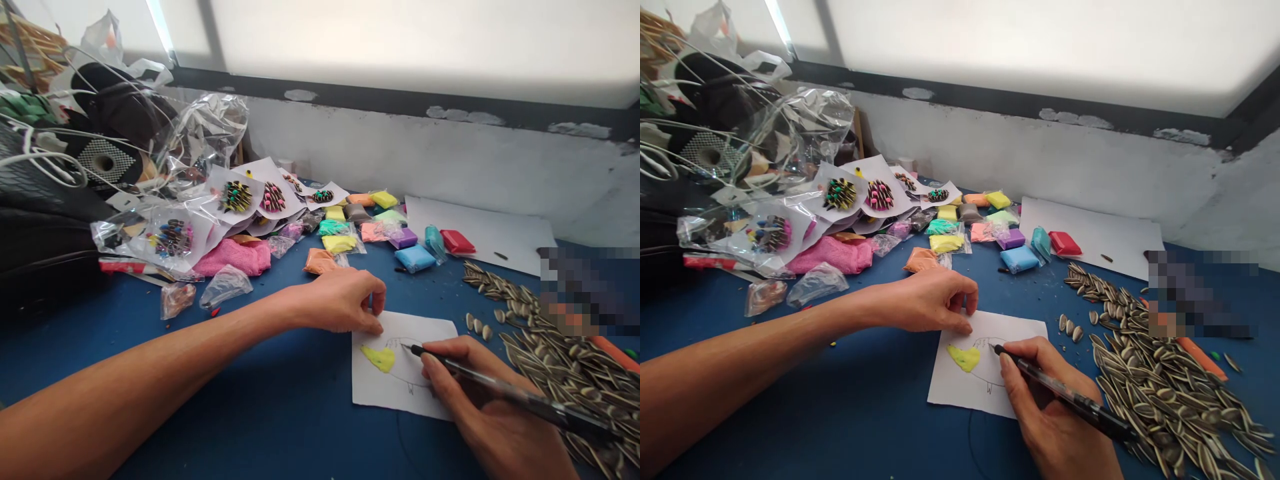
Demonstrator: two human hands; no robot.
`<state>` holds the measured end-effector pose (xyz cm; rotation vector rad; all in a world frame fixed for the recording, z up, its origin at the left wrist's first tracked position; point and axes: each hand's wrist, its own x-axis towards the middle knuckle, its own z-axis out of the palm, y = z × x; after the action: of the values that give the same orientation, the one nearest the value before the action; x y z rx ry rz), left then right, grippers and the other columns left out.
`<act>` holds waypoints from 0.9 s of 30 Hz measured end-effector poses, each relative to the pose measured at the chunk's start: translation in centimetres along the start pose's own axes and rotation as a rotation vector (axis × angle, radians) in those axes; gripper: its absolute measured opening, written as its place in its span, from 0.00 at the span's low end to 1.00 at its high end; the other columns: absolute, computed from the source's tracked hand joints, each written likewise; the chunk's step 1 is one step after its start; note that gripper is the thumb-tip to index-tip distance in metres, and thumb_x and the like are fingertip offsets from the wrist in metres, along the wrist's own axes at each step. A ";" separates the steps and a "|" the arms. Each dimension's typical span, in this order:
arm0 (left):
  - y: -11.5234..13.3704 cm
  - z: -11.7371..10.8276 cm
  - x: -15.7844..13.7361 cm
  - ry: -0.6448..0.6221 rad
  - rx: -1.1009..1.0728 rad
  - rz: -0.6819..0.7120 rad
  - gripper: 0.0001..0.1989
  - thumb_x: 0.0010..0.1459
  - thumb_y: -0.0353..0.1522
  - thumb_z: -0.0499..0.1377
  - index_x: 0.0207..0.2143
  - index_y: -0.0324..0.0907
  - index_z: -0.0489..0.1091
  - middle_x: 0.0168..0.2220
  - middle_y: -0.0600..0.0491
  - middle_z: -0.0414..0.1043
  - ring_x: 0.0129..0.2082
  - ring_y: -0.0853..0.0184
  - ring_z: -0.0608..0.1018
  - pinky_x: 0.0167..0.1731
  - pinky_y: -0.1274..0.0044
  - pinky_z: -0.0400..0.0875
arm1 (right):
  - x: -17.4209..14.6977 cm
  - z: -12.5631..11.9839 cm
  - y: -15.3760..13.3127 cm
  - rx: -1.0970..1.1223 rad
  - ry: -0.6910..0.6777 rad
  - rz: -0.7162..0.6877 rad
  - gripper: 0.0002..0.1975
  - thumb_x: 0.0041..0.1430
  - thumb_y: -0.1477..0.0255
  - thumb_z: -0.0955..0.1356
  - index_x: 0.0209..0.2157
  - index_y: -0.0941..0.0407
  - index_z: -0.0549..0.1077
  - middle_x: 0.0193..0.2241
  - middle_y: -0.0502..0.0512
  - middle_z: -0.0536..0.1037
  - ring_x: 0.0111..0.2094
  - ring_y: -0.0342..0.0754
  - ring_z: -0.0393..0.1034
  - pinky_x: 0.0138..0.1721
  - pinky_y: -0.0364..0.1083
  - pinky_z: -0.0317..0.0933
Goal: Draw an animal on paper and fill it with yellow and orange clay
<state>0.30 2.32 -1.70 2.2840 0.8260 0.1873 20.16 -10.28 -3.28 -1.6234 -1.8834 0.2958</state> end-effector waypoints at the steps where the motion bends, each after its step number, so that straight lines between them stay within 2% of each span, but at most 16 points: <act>1: 0.0 0.0 0.0 0.000 0.001 0.000 0.10 0.50 0.38 0.64 0.31 0.41 0.71 0.27 0.57 0.72 0.26 0.72 0.70 0.29 0.79 0.58 | 0.0 0.0 0.0 -0.001 0.002 -0.008 0.07 0.59 0.63 0.67 0.31 0.50 0.74 0.25 0.46 0.79 0.25 0.44 0.76 0.24 0.39 0.67; 10: 0.0 -0.1 -0.2 0.005 -0.009 0.004 0.10 0.50 0.38 0.64 0.31 0.40 0.71 0.26 0.57 0.72 0.26 0.72 0.70 0.27 0.79 0.57 | 0.0 -0.1 -0.1 0.004 -0.020 0.021 0.09 0.59 0.62 0.66 0.31 0.50 0.74 0.25 0.47 0.80 0.27 0.46 0.77 0.25 0.39 0.69; 14: 0.1 -0.1 -0.2 -0.001 -0.001 -0.008 0.10 0.50 0.38 0.64 0.31 0.41 0.71 0.26 0.58 0.71 0.25 0.72 0.70 0.27 0.79 0.57 | 0.2 -0.3 0.1 -0.046 0.025 0.023 0.10 0.59 0.61 0.66 0.30 0.50 0.75 0.25 0.47 0.80 0.25 0.46 0.76 0.21 0.41 0.67; 19: 0.0 0.0 -0.1 0.005 -0.004 0.005 0.10 0.50 0.38 0.64 0.31 0.41 0.71 0.25 0.58 0.71 0.25 0.73 0.69 0.27 0.79 0.57 | 0.1 -0.4 0.5 -0.109 0.065 -0.010 0.08 0.59 0.61 0.66 0.31 0.49 0.75 0.27 0.46 0.81 0.26 0.46 0.77 0.21 0.41 0.66; 27: -0.2 0.1 0.0 0.021 -0.011 0.024 0.11 0.50 0.39 0.64 0.30 0.41 0.70 0.24 0.58 0.70 0.24 0.73 0.68 0.27 0.79 0.56 | 0.4 -0.1 -0.1 -0.021 0.075 -0.018 0.06 0.58 0.63 0.67 0.31 0.48 0.75 0.25 0.43 0.81 0.25 0.43 0.77 0.22 0.38 0.67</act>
<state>0.25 2.40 -1.95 2.2857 0.8073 0.2269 20.11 -9.99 -2.98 -1.6084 -1.8493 0.2054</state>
